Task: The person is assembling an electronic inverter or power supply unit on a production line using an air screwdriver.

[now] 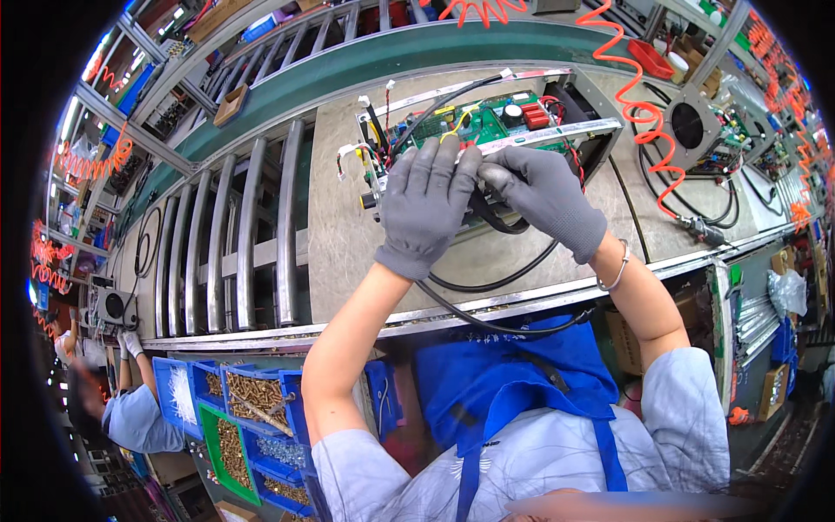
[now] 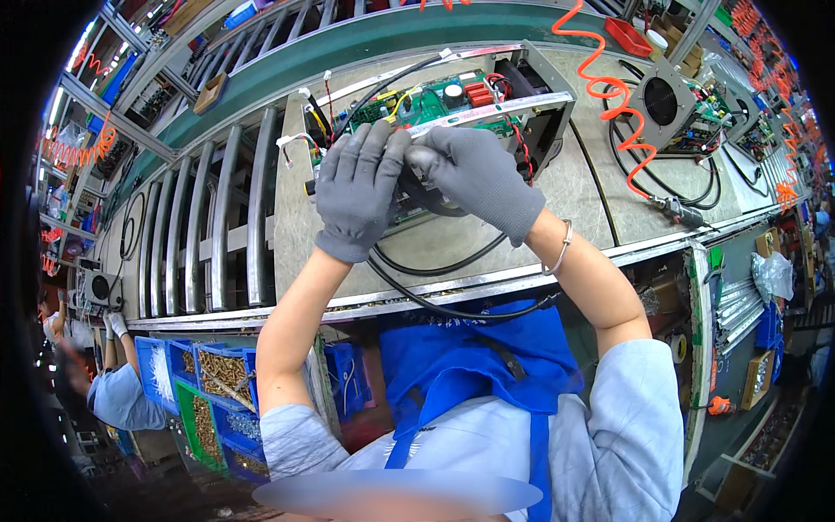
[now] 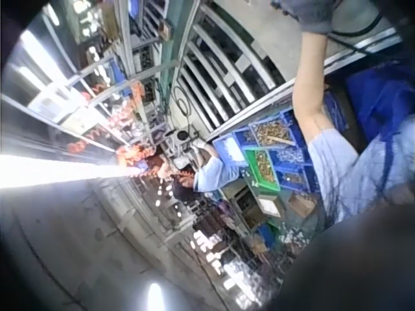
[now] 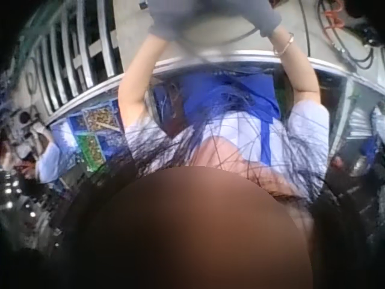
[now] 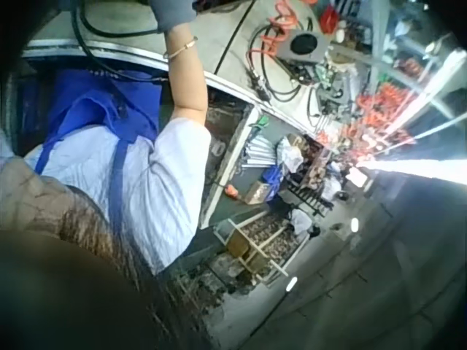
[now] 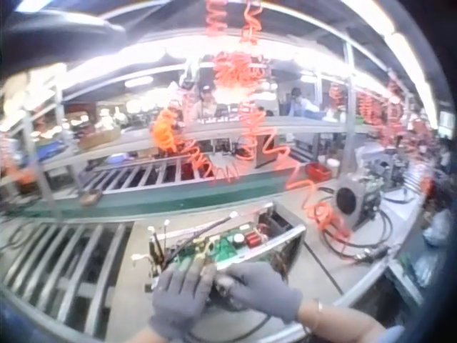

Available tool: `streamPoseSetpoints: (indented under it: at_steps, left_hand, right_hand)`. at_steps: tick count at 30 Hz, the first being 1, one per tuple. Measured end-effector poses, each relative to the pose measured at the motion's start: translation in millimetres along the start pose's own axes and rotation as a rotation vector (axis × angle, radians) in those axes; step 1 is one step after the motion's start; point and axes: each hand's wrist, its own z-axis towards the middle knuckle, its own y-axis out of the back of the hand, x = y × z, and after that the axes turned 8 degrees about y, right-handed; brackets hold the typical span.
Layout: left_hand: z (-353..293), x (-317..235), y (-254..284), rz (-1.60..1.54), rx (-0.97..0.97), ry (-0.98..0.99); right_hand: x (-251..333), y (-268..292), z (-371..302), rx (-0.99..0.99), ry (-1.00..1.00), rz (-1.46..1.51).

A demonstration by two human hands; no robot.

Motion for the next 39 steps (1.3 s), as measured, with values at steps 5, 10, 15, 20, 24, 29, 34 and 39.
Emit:
streamPoseSetpoints:
  at_steps: [5,10,15,20,24,29,34,39]
  left_hand:
    - [-2.5,3.0,1.3,0.012,0.103,-0.024]
    - [1.1,-2.7,0.3,0.011,0.095,-0.013]
    - [4.3,-8.4,2.3,0.079,0.097,-0.029]
    - [2.2,-12.3,1.1,0.053,0.096,-0.017]
    - [-0.1,-14.1,1.9,0.071,0.119,-0.01]
    - [-1.3,-13.4,1.0,0.111,0.14,-0.014]
    - [2.2,-13.4,0.0,0.095,0.115,-0.026]
    - [0.5,-12.7,2.1,0.086,0.133,-0.008]
  right_hand:
    - [-3.9,1.7,-2.1,0.018,-0.02,0.07]
    - [-3.9,8.8,-4.1,0.052,0.005,0.035]
    - [-13.0,37.3,-58.7,-0.02,-0.027,0.185]
    - [-137.9,147.1,-174.5,-0.717,-0.477,0.347]
    - [-254.2,253.8,-266.8,-0.973,-1.034,-0.126]
    - [-336.8,299.8,-280.0,-0.588,-1.415,-0.354]
    - [-391.7,297.0,-260.6,-0.775,-1.664,-0.549]
    - [-368.5,280.2,-288.5,-0.809,-1.077,-0.112]
